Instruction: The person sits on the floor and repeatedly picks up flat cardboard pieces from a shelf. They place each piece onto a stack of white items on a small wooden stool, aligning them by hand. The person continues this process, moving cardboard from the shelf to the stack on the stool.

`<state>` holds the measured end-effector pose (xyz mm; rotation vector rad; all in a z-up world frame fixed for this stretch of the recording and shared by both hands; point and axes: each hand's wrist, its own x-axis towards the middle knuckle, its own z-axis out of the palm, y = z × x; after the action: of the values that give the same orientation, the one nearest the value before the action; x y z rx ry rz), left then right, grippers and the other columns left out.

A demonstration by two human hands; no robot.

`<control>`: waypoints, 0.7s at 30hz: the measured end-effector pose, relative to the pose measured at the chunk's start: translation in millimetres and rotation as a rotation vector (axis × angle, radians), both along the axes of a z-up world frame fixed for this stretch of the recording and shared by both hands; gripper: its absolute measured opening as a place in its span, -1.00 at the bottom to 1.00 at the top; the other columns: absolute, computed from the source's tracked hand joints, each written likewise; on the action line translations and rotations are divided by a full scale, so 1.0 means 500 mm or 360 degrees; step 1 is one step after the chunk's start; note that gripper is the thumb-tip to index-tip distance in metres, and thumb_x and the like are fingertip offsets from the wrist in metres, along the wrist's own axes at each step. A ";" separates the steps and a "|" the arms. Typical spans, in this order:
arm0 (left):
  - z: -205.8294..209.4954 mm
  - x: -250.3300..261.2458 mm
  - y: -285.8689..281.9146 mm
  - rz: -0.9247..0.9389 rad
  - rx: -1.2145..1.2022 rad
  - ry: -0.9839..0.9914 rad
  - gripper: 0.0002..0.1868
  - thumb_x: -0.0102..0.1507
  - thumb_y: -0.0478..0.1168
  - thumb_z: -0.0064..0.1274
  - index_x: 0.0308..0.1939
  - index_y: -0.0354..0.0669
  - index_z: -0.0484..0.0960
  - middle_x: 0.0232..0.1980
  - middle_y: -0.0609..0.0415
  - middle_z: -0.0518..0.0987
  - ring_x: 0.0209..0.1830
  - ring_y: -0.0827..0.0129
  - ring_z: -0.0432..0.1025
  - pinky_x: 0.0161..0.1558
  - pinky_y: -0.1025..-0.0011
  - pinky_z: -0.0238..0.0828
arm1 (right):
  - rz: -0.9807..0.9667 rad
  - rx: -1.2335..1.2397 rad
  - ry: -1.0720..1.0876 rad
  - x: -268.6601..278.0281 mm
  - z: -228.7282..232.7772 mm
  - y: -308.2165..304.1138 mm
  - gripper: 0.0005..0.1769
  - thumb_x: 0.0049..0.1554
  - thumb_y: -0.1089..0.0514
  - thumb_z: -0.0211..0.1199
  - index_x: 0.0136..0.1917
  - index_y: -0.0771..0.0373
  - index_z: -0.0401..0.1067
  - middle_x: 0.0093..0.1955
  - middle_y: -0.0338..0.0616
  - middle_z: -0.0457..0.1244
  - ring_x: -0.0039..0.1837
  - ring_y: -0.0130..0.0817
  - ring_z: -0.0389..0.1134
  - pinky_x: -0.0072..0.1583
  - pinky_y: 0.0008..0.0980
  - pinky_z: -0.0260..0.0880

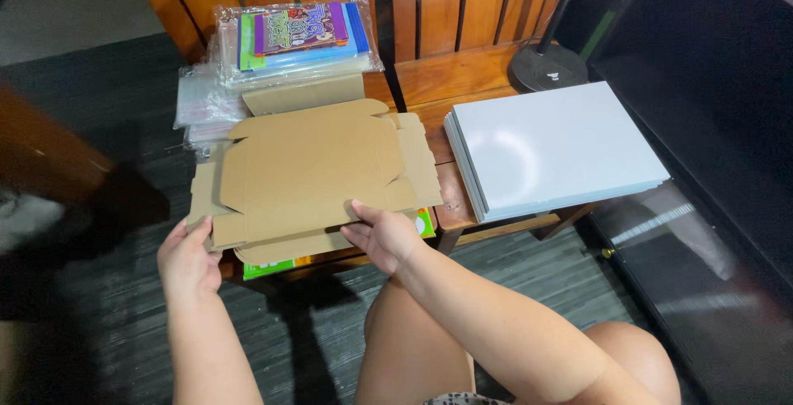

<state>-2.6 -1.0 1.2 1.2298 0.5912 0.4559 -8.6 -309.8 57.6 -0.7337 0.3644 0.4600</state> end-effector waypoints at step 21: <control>0.114 -0.051 -0.070 0.0366 0.1610 0.0059 -0.57 0.26 -0.26 0.31 0.21 -0.15 0.63 0.22 -0.22 0.46 0.29 -0.11 0.28 0.22 -0.07 0.26 | 0.0298 -0.1191 -0.0421 -0.085 0.087 -0.039 -0.59 0.28 -0.07 0.17 -0.20 0.28 0.55 -0.42 0.03 0.34 -0.44 -0.32 0.30 -0.28 -0.49 0.25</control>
<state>-28.1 -36.1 58.3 2.1380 0.5418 0.9955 -51.3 -329.3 101.2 -1.5494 0.2121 0.3915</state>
